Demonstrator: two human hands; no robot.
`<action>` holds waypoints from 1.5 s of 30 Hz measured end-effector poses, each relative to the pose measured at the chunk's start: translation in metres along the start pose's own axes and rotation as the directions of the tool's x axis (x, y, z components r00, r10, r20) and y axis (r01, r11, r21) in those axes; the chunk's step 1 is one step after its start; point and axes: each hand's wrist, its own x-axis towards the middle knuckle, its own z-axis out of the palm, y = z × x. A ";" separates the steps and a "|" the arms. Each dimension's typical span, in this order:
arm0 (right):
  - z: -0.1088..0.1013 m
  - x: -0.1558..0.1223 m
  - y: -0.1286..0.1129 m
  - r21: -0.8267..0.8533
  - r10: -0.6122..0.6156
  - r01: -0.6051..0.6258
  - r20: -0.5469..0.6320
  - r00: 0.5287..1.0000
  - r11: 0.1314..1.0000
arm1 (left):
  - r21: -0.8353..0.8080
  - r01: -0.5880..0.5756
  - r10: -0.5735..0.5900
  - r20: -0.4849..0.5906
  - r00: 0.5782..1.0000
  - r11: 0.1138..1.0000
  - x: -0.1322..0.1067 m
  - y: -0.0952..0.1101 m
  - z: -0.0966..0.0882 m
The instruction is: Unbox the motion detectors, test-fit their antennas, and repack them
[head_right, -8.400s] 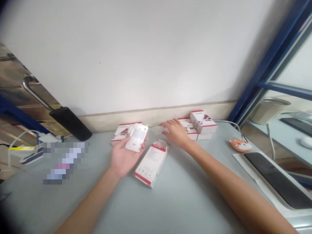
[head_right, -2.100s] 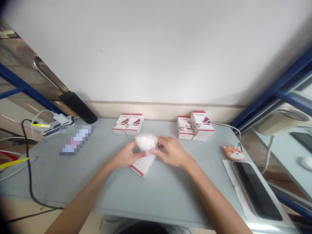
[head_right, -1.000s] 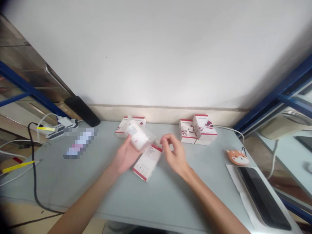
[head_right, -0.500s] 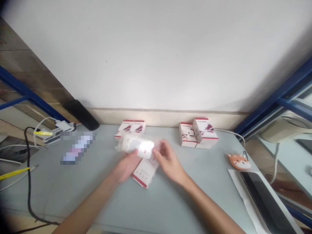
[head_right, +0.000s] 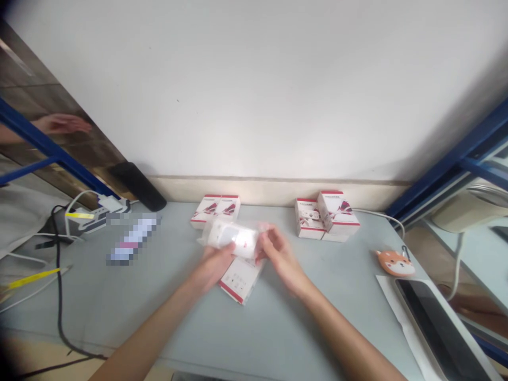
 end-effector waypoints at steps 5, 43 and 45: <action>0.002 0.000 0.000 -0.037 -0.008 0.008 -0.019 1.000 0.999 | 0.000 -0.011 0.011 0.026 1.000 1.000 0.003 -0.002 0.000; 0.005 0.000 0.006 0.193 0.056 -0.012 -0.221 0.974 0.981 | 0.004 -0.006 0.006 0.134 0.991 1.000 -0.002 0.010 0.002; 0.004 0.001 0.007 0.183 0.036 0.011 -0.253 0.967 0.983 | 0.019 -0.015 0.013 0.136 0.991 1.000 -0.003 0.010 0.003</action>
